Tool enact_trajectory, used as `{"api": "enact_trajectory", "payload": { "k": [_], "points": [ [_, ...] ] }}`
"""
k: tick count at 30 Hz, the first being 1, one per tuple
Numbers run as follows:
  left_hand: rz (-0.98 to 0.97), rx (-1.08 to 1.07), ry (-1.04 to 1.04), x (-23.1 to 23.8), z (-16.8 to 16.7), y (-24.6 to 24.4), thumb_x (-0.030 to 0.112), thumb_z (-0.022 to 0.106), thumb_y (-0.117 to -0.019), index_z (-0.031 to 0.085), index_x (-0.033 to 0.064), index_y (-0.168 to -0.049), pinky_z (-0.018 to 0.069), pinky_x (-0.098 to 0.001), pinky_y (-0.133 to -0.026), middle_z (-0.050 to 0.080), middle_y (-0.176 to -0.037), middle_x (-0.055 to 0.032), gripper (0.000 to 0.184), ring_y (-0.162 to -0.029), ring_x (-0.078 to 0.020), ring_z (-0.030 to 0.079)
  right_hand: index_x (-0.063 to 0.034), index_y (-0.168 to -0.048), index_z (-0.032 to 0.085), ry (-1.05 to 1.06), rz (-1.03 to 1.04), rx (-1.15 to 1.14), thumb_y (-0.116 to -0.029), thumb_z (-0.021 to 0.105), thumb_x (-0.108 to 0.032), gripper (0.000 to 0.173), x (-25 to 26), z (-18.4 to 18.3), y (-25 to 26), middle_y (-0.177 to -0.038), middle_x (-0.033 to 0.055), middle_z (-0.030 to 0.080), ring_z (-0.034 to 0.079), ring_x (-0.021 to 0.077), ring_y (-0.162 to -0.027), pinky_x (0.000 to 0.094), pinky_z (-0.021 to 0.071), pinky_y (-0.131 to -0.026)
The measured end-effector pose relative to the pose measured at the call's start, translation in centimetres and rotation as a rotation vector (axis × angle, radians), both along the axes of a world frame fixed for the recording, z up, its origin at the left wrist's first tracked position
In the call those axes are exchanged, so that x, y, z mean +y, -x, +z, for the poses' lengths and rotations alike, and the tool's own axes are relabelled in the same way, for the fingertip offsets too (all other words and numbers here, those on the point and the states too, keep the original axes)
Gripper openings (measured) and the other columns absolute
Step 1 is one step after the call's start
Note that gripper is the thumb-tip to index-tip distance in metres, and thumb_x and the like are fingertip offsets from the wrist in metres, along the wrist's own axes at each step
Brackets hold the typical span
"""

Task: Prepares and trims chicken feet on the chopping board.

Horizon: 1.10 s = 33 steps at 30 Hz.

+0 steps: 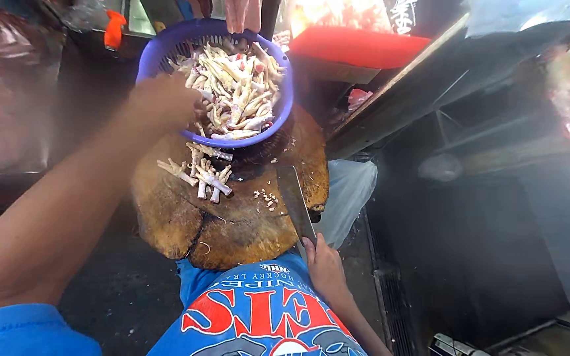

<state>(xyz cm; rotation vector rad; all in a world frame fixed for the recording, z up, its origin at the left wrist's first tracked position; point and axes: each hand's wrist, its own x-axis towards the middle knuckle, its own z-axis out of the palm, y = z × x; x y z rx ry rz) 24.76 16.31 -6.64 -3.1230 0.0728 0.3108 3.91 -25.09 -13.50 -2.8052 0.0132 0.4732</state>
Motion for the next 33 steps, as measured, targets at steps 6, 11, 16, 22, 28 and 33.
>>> {"api": "enact_trajectory", "payload": {
  "k": [6,11,16,22,28,33],
  "points": [
    [0.094,-0.087,0.244,-1.2,1.9,2.1,0.035,0.068,-0.0991,0.055,0.0035,-0.134,0.0507,-0.0750,-0.082,0.057,-0.128,-0.0311,0.049,-0.108,-0.0552,0.062,-0.0075,-0.113,0.065,0.005,0.014,-0.004,-0.1086,0.040,-0.049,0.048,0.1,0.1,-0.2,-0.072,0.0086,0.067,0.071,0.0278,-0.070,0.0474,0.0580,-0.063],
    [0.208,0.060,0.187,-1.9,-0.7,0.2,0.035,0.080,-0.0886,0.059,0.0084,-0.127,0.0493,-0.0752,-0.078,0.067,-0.103,-0.0300,0.051,-0.099,-0.0553,0.064,-0.0074,-0.113,0.065,0.024,0.043,0.015,-0.1085,0.041,-0.049,0.048,-0.2,0.3,-0.7,-0.073,0.0089,0.068,0.072,0.0275,-0.072,0.0473,0.0585,-0.065],
    [0.151,-0.050,0.197,-1.9,-0.3,1.1,0.029,0.058,-0.1043,0.063,0.0002,-0.104,0.0517,-0.0704,-0.078,0.065,-0.099,-0.0269,0.029,-0.098,-0.0495,0.066,-0.0076,-0.112,0.065,0.008,0.067,-0.032,-0.1083,0.041,-0.050,0.049,-0.6,0.0,-0.6,-0.071,0.0079,0.067,0.071,0.0270,-0.069,0.0476,0.0582,-0.062],
    [0.434,0.009,0.184,-3.8,0.2,0.8,0.036,0.066,-0.0986,0.049,0.0088,-0.144,0.0484,-0.0791,-0.076,0.040,-0.140,-0.0462,0.056,-0.104,-0.0677,0.056,-0.0082,-0.112,0.065,-0.019,-0.003,-0.023,-0.1081,0.042,-0.049,0.047,-0.2,-0.1,-0.2,-0.070,0.0073,0.067,0.071,0.0265,-0.068,0.0469,0.0575,-0.061],
    [0.305,-0.068,0.240,-2.5,-0.8,-0.9,0.023,0.074,-0.0937,0.064,0.0041,-0.124,0.0486,-0.0778,-0.083,0.045,-0.143,-0.0351,0.037,-0.109,-0.0604,0.059,-0.0113,-0.114,0.064,-0.001,0.021,0.043,-0.1083,0.039,-0.052,0.048,-0.4,0.3,-0.7,-0.073,0.0076,0.067,0.072,0.0271,-0.072,0.0473,0.0579,-0.064],
    [0.285,-0.347,0.426,-2.5,0.5,2.2,0.027,0.056,-0.1040,0.063,0.0029,-0.128,0.0488,-0.0660,-0.097,0.047,-0.141,-0.0299,0.035,-0.123,-0.0486,0.055,-0.0094,-0.115,0.065,-0.039,-0.009,0.011,-0.1079,0.041,-0.052,0.050,-0.7,-0.3,-0.4,-0.073,0.0085,0.068,0.072,0.0278,-0.071,0.0478,0.0582,-0.064]
  ]
}}
